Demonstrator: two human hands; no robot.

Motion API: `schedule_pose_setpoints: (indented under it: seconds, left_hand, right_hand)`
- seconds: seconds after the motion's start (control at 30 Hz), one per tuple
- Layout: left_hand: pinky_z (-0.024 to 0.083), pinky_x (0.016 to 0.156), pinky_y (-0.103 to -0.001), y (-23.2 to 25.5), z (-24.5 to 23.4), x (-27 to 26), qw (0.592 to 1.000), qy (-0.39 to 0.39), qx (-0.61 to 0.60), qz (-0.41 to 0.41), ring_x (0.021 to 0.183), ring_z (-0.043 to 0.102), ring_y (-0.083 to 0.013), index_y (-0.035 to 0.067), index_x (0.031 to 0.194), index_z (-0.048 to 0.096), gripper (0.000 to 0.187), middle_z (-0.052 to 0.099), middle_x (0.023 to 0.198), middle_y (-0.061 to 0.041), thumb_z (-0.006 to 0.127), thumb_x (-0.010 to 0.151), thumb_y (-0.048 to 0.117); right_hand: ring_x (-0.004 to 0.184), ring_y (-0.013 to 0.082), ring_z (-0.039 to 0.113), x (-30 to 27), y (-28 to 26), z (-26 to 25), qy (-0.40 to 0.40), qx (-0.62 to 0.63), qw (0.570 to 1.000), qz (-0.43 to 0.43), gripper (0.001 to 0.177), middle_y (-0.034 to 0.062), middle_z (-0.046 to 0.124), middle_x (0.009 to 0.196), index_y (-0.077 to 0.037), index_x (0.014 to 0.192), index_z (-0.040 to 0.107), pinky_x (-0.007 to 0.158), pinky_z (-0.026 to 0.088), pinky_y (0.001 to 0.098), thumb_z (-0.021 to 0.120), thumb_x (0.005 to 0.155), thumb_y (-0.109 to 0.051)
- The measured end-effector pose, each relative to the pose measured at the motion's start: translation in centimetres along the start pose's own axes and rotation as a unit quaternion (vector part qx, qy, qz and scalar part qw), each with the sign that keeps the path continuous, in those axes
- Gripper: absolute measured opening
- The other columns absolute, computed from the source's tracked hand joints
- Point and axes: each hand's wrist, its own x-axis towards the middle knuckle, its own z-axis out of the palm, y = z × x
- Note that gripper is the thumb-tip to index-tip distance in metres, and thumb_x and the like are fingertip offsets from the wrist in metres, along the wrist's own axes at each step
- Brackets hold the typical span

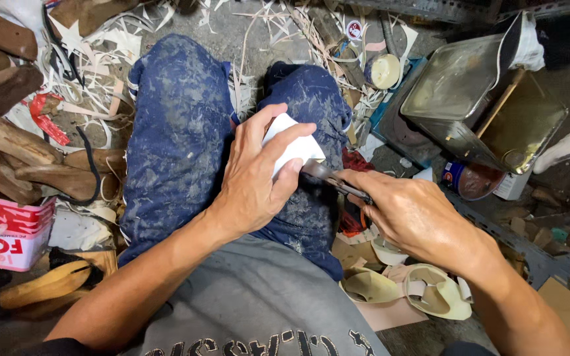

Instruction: The person holds a white shoe with a wooden last on their lap and uses a hammer to repeatedly tap the shoe's sole and edges. They rotate the shoe to work on different sections and occasionally use a small metal tool to adjust the sole area.

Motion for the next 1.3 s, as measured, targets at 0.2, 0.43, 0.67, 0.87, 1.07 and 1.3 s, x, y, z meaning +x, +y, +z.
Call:
schedule_pose_setpoints:
  seconds: [0.2, 0.43, 0.67, 0.87, 1.07, 1.3]
  left_hand:
    - [0.036, 0.113, -0.052, 0.1, 0.3, 0.0, 1.0, -0.01, 0.006, -0.019, 0.133, 0.047, -0.0389, 0.023, 0.142, 0.058, 0.043, 0.042, 0.148, -0.021, 0.048, 0.1, 0.027]
    - [0.037, 0.111, -0.051, 0.1, 0.0, -0.2, 1.0, -0.006, -0.005, -0.002, 0.13, 0.048, -0.0395, 0.017, 0.136, 0.06, 0.041, 0.044, 0.145, -0.021, 0.047, 0.099, 0.03]
    - [0.025, 0.115, -0.047, 0.3, -0.9, 0.4, 0.989, -0.073, -0.058, -0.113, 0.132, 0.042, -0.0347, 0.027, 0.14, 0.057, 0.043, 0.038, 0.144, -0.014, 0.043, 0.101, 0.04]
    - [0.026, 0.117, -0.051, 0.2, -1.3, 0.2, 0.997, -0.046, -0.053, -0.036, 0.137, 0.043, -0.0391, 0.014, 0.138, 0.052, 0.041, 0.038, 0.145, -0.023, 0.041, 0.102, 0.03]
    - [0.02, 0.12, -0.054, -0.4, -1.1, 0.2, 0.995, -0.049, -0.068, -0.046, 0.137, 0.044, -0.0404, 0.015, 0.138, 0.054, 0.049, 0.04, 0.145, -0.022, 0.035, 0.103, 0.042]
    - [0.013, 0.121, -0.063, 0.2, -0.5, 0.3, 0.996, -0.048, -0.046, -0.052, 0.135, 0.046, -0.0379, 0.017, 0.138, 0.055, 0.051, 0.04, 0.146, -0.019, 0.031, 0.104, 0.047]
  right_hand:
    - [0.077, 0.0422, 0.07, -0.5, -0.4, -1.2, -0.012, -0.14, 0.99, 0.018, 0.047, 0.0064, 0.069, 0.099, -0.019, 0.141, 0.049, 0.047, 0.052, 0.0572, 0.056, 0.095, -0.021]
    - [0.044, 0.0221, 0.067, -1.6, -2.2, 3.6, 0.023, -0.293, 0.955, 0.039, 0.056, 0.0034, 0.061, 0.084, -0.014, 0.145, 0.043, 0.03, 0.053, 0.039, 0.056, 0.091, -0.012]
    - [0.049, 0.0322, 0.067, -0.8, -2.4, 4.5, 0.055, -0.233, 0.97, 0.036, 0.058, 0.0042, 0.063, 0.084, -0.018, 0.14, 0.045, 0.03, 0.049, 0.0455, 0.067, 0.089, -0.033]
    - [0.105, 0.0336, 0.072, 0.8, -1.0, 0.9, 0.034, 0.054, 0.998, -0.024, 0.049, 0.01, 0.072, 0.13, -0.017, 0.145, 0.056, 0.074, 0.056, 0.048, 0.057, 0.098, -0.031]
    - [0.094, 0.0253, 0.075, 1.6, 0.2, 2.3, 0.037, 0.178, 0.982, -0.05, 0.041, 0.0064, 0.078, 0.112, -0.01, 0.134, 0.063, 0.077, 0.054, 0.0378, 0.051, 0.101, -0.032]
    - [0.081, 0.0343, 0.07, -0.3, -0.1, 0.7, 0.064, 0.016, 0.996, -0.053, 0.038, 0.0075, 0.074, 0.106, -0.017, 0.136, 0.056, 0.052, 0.052, 0.0467, 0.055, 0.098, -0.017]
